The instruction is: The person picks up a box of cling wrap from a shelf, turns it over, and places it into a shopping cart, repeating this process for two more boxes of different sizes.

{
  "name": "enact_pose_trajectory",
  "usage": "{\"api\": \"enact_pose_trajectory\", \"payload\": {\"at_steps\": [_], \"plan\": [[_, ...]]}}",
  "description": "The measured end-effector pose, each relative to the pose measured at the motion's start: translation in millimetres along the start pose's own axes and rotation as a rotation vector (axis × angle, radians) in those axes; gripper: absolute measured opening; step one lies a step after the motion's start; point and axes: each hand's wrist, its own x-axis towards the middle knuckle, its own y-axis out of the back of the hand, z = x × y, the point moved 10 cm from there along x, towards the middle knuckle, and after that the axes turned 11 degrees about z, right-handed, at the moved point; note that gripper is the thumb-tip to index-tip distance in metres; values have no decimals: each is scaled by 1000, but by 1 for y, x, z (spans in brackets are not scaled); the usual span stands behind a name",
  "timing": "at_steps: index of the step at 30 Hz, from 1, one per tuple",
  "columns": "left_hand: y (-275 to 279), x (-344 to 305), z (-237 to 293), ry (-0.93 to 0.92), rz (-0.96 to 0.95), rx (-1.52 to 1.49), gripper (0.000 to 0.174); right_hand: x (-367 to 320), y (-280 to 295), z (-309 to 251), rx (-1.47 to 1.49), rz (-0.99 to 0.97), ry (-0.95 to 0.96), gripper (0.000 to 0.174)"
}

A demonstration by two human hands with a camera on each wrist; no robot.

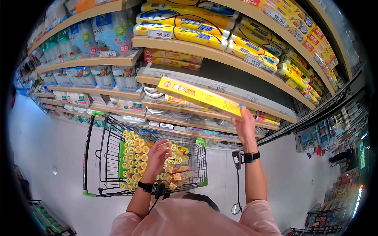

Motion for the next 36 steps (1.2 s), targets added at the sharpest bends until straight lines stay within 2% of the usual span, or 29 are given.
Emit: {"api": "enact_pose_trajectory", "payload": {"at_steps": [4, 7, 12, 16, 19, 22, 24, 26, 29, 30, 33, 35, 36], "plan": [[-94, -22, -2, -75, -191, -100, 52, -51, 64, 34, 92, -71, -59, 25], [-142, -35, -27, 103, -275, -326, 55, -89, 94, 42, 85, -100, -38, 29], [-142, -40, -94, 220, -76, -171, 62, -114, 143, 37, -9, -111, 40, 45], [-153, -55, -113, 183, -4, -102, 60, -113, 177, 42, -9, -99, -56, 45], [-168, -65, -112, 142, -20, -30, 59, -111, 190, 41, 81, -120, -115, 56], [-173, -70, -106, 36, -17, 14, 59, -123, 184, 20, 63, -276, -46, 81], [-182, -79, -100, -30, 13, 4, 62, -131, 181, 13, 23, -329, -86, 96], [-180, -83, -107, 7, 61, -46, 61, -134, 181, 15, -29, -364, -102, 108], [-183, -92, -120, 87, 148, -154, 54, -130, 182, 21, 15, -350, -120, 97], [-181, -93, -129, 138, 162, -194, 52, -128, 181, 28, 42, -365, -73, 84], [-197, -102, -157, 310, 182, -247, 46, -142, 154, 30, -20, -491, 42, 65], [-203, -108, -180, 475, 132, -307, 47, -150, 143, 25, -14, -436, 114, 55], [-206, -112, -184, 450, 189, -284, 48, -153, 140, 20, -10, -415, 150, 51]]}}
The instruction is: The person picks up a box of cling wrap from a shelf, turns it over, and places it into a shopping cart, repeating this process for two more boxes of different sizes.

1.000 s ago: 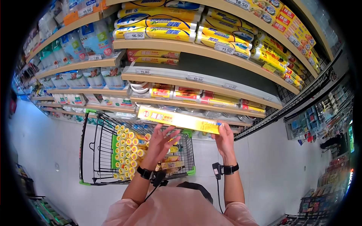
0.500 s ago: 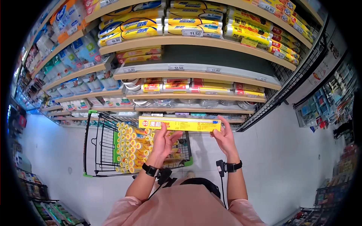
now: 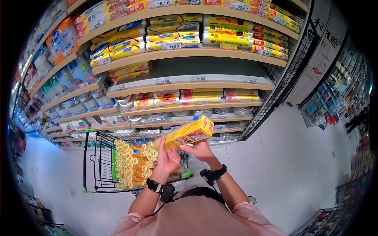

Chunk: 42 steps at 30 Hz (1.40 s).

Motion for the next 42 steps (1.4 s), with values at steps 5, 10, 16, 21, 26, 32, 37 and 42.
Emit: {"api": "enact_pose_trajectory", "payload": {"at_steps": [5, 10, 16, 21, 26, 32, 37, 42], "plan": [[-4, -14, -11, 64, -96, 78, 58, -3, 14, -8, -138, 128, -6, 44], [7, -31, -10, -130, -137, 336, 46, 5, 36, -21, -63, 199, 64, 38], [-47, -93, 30, -1265, -147, 1031, 54, -9, 8, -53, -621, 159, 274, 45], [-28, -74, 33, -1157, -66, 785, 50, -23, -21, -60, -849, 65, 408, 56], [-17, -73, 51, -1036, -52, 538, 33, -24, 7, -57, -990, 151, 344, 65], [-5, -55, 71, -779, -135, 233, 36, -20, 73, -3, -237, 284, -172, 45], [-15, -54, 61, -677, -274, 122, 38, -16, 57, -13, 214, 158, -361, 36], [-28, -55, 51, -514, -403, 204, 44, -12, 61, -49, 288, 136, -88, 42]]}}
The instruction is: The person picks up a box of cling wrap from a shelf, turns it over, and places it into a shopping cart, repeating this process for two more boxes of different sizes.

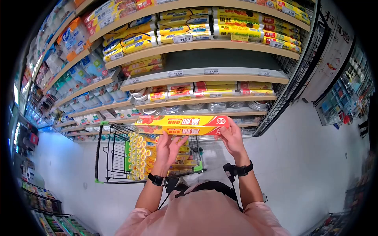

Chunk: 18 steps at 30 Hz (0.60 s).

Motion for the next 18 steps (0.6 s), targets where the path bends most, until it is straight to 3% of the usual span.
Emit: {"api": "enact_pose_trajectory", "payload": {"at_steps": [5, 10, 18], "plan": [[13, 5, -14, 100, 86, 58, 47, 3, -8, -15, -172, -34, 155, 49], [27, 16, -23, 147, 147, 13, 47, -5, -13, -4, -161, -146, 30, 61], [9, 10, -8, 21, 47, 79, 33, 1, 3, 7, -111, -10, -104, 63]]}}
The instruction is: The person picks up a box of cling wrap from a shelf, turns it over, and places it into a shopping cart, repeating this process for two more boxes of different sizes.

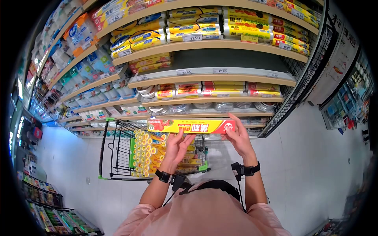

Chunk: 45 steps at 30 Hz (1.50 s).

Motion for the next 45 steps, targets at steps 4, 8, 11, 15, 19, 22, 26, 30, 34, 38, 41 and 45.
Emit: {"api": "enact_pose_trajectory", "payload": {"at_steps": [4, 8, 11, 15, 19, 22, 26, 30, 34, 38, 41, 45], "plan": [[2, 3, 1, -89, -116, 2, 38, 2, 5, 0, 90, 42, -5, 57], [-8, 1, 5, -104, -110, 41, 43, 1, 3, -8, 20, 19, 155, 57], [-17, -8, -4, 37, -131, -127, 38, 2, 5, -8, -103, 14, 224, 58], [-3, 1, -16, 127, -6, -146, 36, 0, 5, -2, -111, -10, 187, 69], [3, 5, -15, 88, -3, -130, 31, -1, 6, -4, 15, 10, 151, 77], [2, 6, -14, 45, -26, -132, 31, -1, 6, -4, -14, 4, 107, 73], [9, 9, -13, -42, -56, -60, 41, 1, 12, 4, -73, 11, 68, 67], [7, 2, -15, 73, -78, -66, 49, 6, 13, 6, -74, 5, 134, 62], [47, 4, -27, 248, 155, -273, 51, 9, 3, 19, -139, -8, 101, 58], [94, 9, -34, 268, 366, -226, 35, 6, -22, 36, -165, -38, -10, 53], [106, 8, -46, 397, 264, -187, 36, 14, -10, 73, -381, 52, -111, 50], [136, 0, -63, 669, 240, 96, 25, 23, 1, 81, -466, 211, -84, 39]]}}
